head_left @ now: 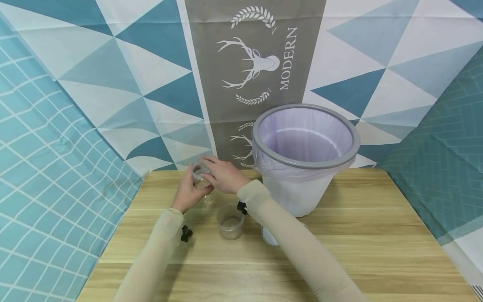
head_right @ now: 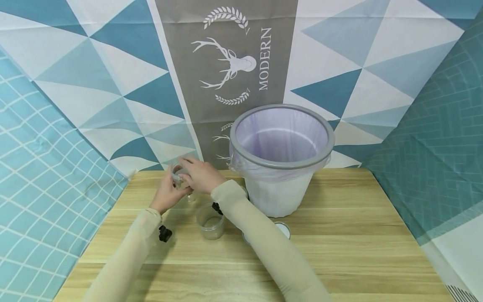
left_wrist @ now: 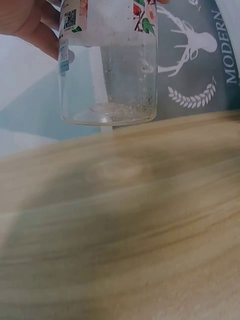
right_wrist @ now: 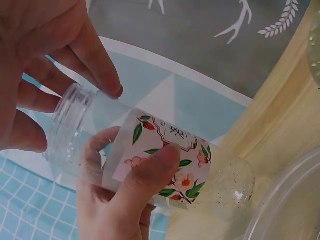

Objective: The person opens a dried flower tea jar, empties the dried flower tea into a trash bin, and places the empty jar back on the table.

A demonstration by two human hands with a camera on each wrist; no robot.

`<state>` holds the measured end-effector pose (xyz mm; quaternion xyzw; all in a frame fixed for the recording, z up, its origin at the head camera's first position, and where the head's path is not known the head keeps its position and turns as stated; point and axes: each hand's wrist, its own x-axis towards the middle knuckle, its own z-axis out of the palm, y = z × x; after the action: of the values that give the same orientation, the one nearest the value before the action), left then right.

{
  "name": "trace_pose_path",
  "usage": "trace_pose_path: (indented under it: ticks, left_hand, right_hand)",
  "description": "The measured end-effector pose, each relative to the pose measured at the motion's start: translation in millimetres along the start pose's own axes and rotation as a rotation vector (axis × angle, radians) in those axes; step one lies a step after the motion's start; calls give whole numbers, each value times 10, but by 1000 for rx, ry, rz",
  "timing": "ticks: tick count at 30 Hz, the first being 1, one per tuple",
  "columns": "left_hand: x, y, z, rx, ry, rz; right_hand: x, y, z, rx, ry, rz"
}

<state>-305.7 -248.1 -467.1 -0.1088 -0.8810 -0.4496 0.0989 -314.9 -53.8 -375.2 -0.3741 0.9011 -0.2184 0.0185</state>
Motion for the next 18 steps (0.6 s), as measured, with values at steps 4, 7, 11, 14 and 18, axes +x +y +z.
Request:
trace_pose_path:
  ticks: [4,7,11,14,18]
  left_hand:
    - [-3,-96,12,-56,-26,-21]
    - [-4,-172,20,-72,-26,-23]
    - [-15,-264,43,-63,-27,-21]
    - [-28,-315,59,-83,-34,-23]
    - [-31,-354,56,-113,-49,-32]
  right_hand:
    - [63,24,53,-33,-39,1]
    - [105,20,90,-58,-58,-2]
    - [146,16,145,-89,-93,17]
    - [169,24,188,-112,-110,23]
    - [193,40,223,-129,-104,21]
